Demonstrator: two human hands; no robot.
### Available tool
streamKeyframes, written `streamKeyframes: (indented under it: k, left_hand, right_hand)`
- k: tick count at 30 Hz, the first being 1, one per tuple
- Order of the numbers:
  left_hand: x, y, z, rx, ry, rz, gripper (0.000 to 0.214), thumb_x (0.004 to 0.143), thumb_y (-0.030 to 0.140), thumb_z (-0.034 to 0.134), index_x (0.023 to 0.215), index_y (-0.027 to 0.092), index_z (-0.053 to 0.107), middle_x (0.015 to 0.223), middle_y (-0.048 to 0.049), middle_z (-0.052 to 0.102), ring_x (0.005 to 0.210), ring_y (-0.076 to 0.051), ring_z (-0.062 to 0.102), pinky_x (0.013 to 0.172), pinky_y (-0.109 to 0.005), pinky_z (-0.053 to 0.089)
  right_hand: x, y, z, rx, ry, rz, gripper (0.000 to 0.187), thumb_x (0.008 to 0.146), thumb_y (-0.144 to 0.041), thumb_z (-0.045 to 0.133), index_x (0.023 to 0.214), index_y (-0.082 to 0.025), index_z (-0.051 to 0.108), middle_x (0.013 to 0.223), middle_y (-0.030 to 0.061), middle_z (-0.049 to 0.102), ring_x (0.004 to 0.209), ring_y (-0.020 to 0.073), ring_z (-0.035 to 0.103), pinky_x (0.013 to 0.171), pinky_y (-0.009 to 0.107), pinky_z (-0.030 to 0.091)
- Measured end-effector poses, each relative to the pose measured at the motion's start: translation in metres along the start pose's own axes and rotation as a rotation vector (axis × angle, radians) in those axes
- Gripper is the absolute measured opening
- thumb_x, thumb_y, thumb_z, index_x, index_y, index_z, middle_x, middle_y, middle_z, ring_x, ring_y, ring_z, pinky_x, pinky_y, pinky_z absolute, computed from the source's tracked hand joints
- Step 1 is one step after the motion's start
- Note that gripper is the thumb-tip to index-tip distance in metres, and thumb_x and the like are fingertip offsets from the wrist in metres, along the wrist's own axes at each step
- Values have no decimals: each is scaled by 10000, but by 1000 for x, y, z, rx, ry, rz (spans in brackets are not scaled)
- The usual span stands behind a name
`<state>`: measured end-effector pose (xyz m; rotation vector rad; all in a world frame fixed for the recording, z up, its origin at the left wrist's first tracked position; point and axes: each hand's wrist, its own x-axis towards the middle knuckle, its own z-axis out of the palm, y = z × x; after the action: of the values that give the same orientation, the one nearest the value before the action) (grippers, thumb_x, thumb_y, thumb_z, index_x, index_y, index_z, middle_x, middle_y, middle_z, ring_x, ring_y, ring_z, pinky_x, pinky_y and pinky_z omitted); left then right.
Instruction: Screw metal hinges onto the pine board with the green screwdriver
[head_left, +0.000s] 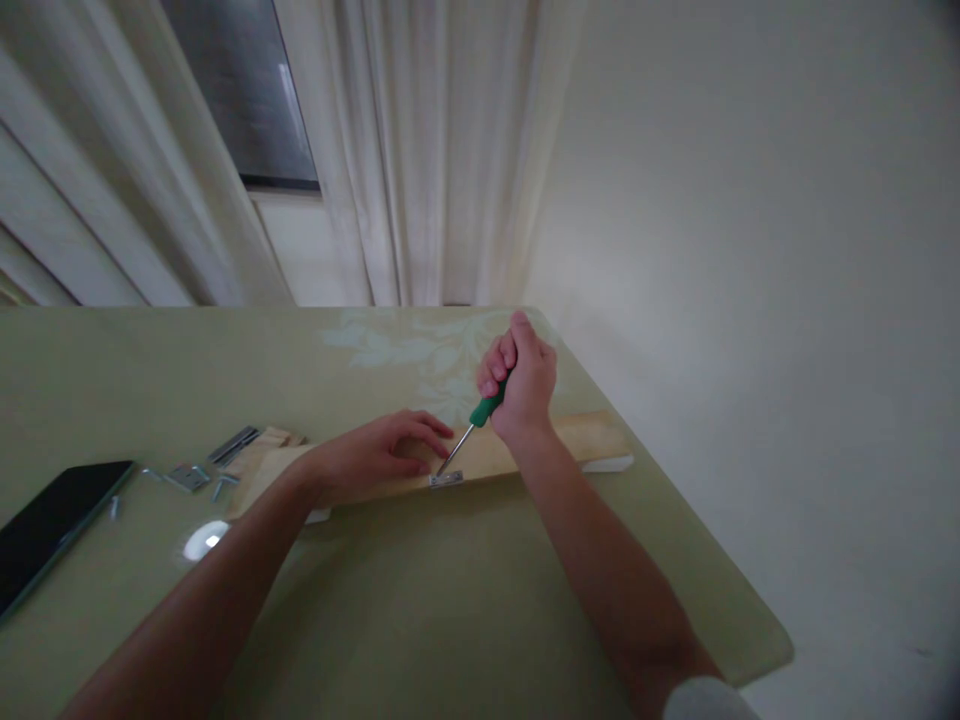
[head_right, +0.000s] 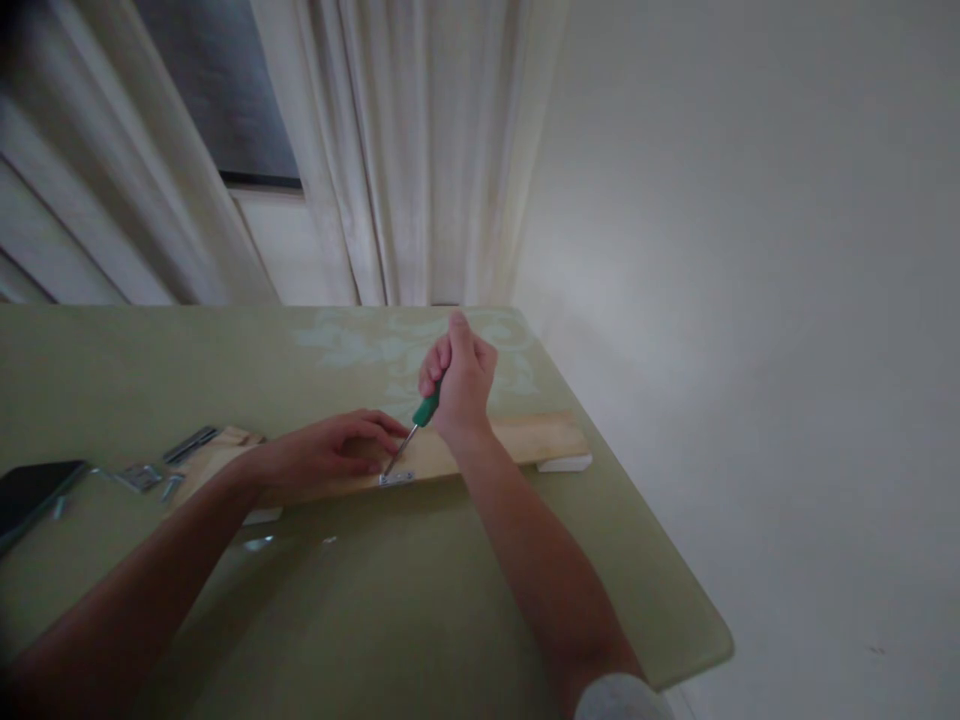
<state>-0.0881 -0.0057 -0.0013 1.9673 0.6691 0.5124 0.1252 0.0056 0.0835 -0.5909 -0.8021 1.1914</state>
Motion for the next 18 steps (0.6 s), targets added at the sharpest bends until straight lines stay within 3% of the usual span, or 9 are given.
streamKeyframes:
  k: [5, 12, 18]
  left_hand:
    - [-1, -6, -2, 59, 24, 21, 326, 973, 276, 699, 1295, 317, 728, 1532, -56, 580, 1401, -232, 568, 1216, -420, 427]
    - [1, -4, 1, -13, 8, 25, 307, 950, 272, 704, 1255, 290, 737, 1513, -63, 590, 1383, -232, 579, 1185, -406, 450]
    - [2, 10, 4, -47, 1, -95, 300, 928, 246, 692, 1224, 242, 743, 1197, -56, 763, 1111, -234, 704, 993, -371, 553]
  right_hand:
    - [-20, 10, 10, -63, -147, -125, 653, 944, -642, 692, 523, -234, 404, 441, -87, 384, 305, 57, 375, 301, 217, 234]
    - [-27, 15, 12, -67, -201, -160, 626, 985, -564, 691, 527, -228, 427, 437, -81, 403, 307, 60, 378, 305, 223, 222]
    - [-49, 10, 20, -161, -393, -236, 618, 1050, -521, 613, 533, -220, 459, 451, -70, 418, 350, 60, 387, 368, 238, 270]
